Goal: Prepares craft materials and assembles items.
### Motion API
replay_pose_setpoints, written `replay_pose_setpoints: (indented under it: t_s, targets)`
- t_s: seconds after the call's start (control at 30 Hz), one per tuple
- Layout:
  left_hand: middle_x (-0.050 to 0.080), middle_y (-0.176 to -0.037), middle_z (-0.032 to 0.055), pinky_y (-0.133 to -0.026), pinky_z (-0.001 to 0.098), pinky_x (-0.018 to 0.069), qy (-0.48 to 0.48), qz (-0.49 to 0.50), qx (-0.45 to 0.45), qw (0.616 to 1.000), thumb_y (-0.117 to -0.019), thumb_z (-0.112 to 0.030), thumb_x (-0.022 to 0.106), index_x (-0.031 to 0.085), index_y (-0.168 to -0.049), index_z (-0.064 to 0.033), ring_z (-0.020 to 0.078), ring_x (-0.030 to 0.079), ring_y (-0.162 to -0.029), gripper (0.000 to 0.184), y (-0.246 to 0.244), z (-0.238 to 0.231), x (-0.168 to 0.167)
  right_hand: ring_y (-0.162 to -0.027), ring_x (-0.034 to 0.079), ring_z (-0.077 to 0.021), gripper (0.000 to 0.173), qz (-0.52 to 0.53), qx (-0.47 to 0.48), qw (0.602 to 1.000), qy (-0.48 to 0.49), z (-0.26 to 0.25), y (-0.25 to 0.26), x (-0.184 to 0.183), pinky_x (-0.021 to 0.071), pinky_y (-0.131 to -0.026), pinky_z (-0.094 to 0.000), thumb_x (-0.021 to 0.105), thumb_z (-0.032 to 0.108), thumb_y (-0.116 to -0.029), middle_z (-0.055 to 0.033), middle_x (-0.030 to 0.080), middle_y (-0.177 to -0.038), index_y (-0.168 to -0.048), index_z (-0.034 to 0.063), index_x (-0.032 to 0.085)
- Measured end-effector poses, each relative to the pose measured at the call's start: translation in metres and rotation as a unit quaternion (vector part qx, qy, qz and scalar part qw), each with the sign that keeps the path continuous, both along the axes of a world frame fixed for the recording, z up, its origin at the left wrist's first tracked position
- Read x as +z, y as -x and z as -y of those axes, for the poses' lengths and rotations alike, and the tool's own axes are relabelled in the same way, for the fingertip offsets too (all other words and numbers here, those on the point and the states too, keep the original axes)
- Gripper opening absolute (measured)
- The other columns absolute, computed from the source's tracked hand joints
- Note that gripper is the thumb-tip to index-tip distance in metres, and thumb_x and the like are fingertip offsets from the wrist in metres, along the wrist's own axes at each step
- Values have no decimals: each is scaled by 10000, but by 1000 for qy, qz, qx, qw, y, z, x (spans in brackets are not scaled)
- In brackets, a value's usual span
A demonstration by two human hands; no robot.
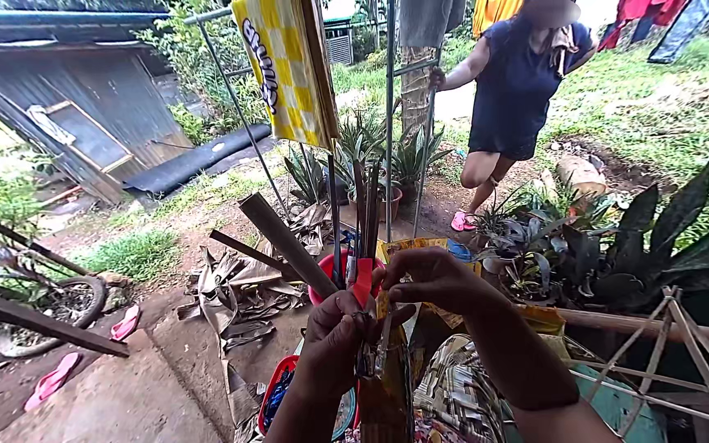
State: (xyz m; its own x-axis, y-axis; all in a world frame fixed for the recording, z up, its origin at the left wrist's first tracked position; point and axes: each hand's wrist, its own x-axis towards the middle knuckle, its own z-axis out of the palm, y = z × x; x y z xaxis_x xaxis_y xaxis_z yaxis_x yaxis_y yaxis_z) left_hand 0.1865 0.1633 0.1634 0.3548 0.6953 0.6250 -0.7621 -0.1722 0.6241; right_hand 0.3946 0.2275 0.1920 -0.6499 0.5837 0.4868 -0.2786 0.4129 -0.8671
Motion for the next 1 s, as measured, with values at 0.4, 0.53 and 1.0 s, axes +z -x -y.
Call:
replay_pose_setpoints:
  t_s: [0.4,0.53,1.0]
  targets:
    - [721,-1023,-20,-937,307,549,0,9,10,1000,-1016,-256,620,733,-1057,-150,82,679,-967,160,3,4,-3,-877,697,-48,111,-92,-69,993,17,12,17,-20,584,-802,-232,746,100,-919,-12,746,-952,-1023,75,720]
    - [718,-1041,-5,-916,299,558,4,13,1,1000,-1010,-246,631,733,-1061,-140,86,678,-964,155,4,5,-3,-879,697,-59,111,-111,-66,991,27,13,22,-30,589,-803,-246,756,115,-915,-12,737,-950,-1015,85,719]
    - [708,-1212,102,-1048,517,519,16,34,6,999,-1007,-220,632,739,-1033,-100,266,656,-1203,163,2,-1,-2,-896,653,-11,230,-244,-139,940,-192,54,-10,-19,526,-835,-197,730,214,-955,72,718,-950,-1181,199,696]
